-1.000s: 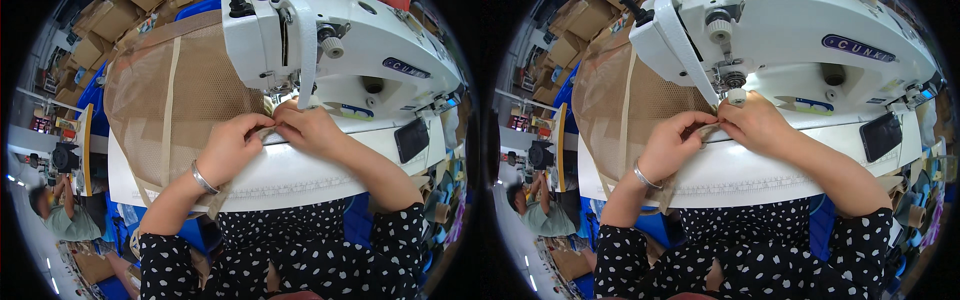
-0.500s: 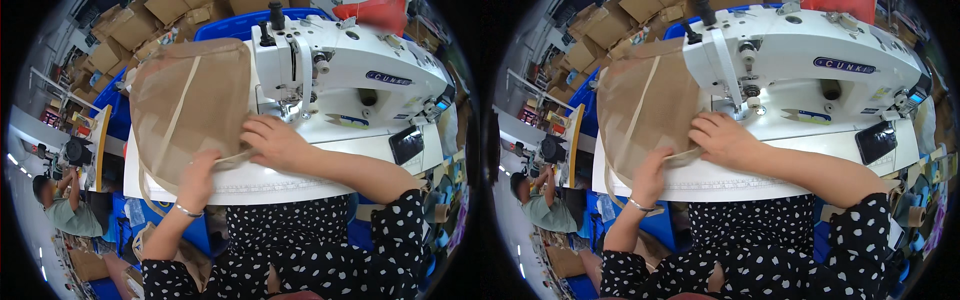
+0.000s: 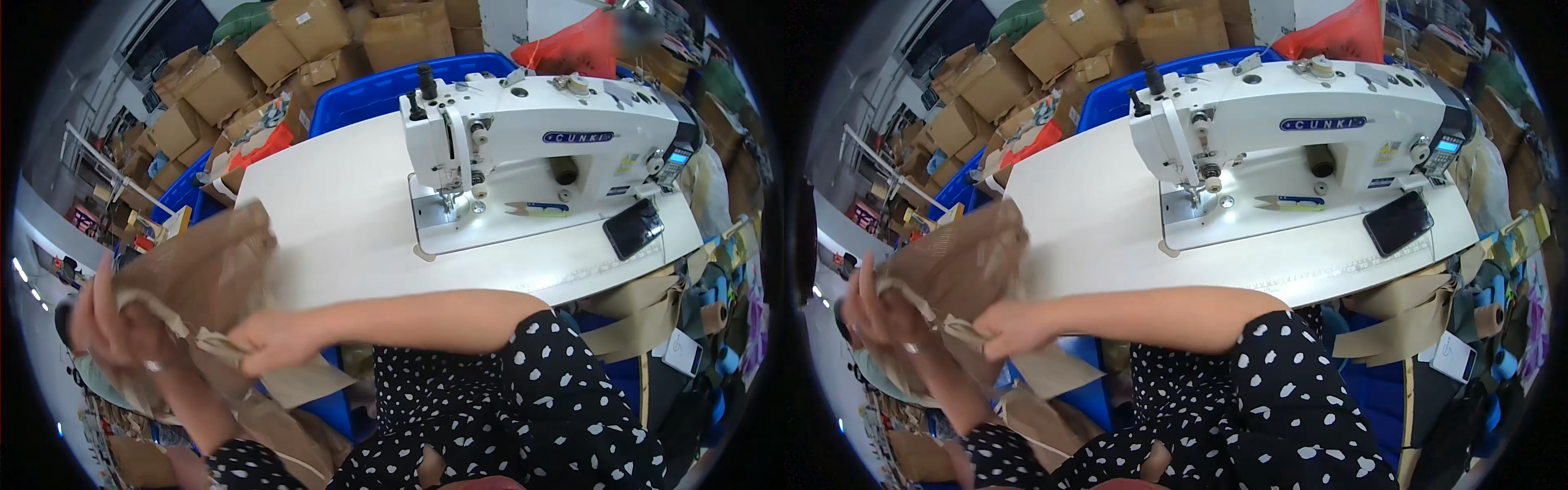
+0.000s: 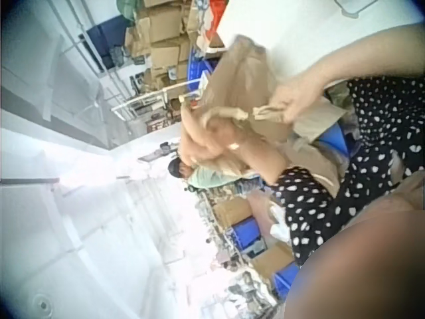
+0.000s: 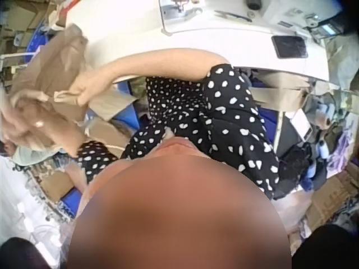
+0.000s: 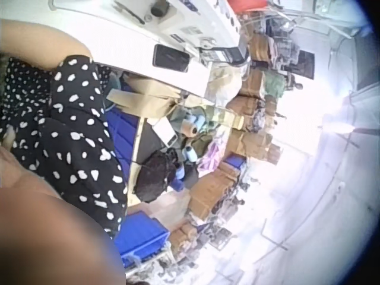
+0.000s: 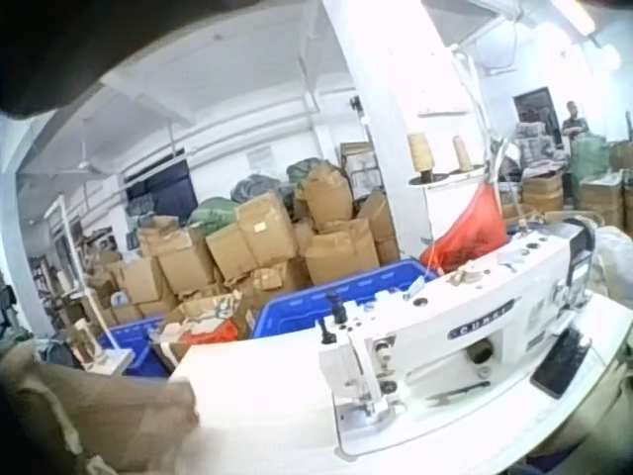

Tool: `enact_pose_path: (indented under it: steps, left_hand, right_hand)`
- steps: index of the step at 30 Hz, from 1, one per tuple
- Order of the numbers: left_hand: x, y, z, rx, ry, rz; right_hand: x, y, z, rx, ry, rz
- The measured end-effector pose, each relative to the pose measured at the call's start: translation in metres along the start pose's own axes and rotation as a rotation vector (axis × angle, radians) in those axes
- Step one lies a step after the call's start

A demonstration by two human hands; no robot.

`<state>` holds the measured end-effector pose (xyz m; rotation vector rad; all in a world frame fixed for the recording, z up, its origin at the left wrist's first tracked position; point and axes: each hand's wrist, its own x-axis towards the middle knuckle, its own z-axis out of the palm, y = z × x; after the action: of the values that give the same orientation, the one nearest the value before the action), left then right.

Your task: Sewing fabric straps and edging onto a mesh bag using an industrial sewing machine.

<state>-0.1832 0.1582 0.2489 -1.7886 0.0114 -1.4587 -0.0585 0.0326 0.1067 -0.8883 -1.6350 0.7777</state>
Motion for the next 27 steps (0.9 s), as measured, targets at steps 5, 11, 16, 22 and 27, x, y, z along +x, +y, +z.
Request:
enact_pose_path:
  steps: [5,11,16,22,27]
  left_hand:
    - [0.043,0.078,0.093,-0.61,-0.158,0.468]
    - [-0.032,0.299,0.155,-1.366,-0.364,0.375]
    - [-0.068,0.357,0.176,-1.589,-0.573,0.151]
    - [-0.053,0.353,0.176,-1.57,-0.607,0.189]
    - [-0.055,0.353,0.178,-1.572,-0.516,0.238]
  right_hand:
    - [-0.078,-0.035,0.022,1.094,0.163,0.402]
    - [-0.202,-0.048,0.017,1.254,0.865,0.677]
    - [-0.275,-0.093,-0.019,0.864,0.75,0.939]
    - [-0.272,-0.056,-0.102,-1.185,0.387,0.484]
    - [-0.25,-0.008,-0.115,-1.305,0.144,0.127]
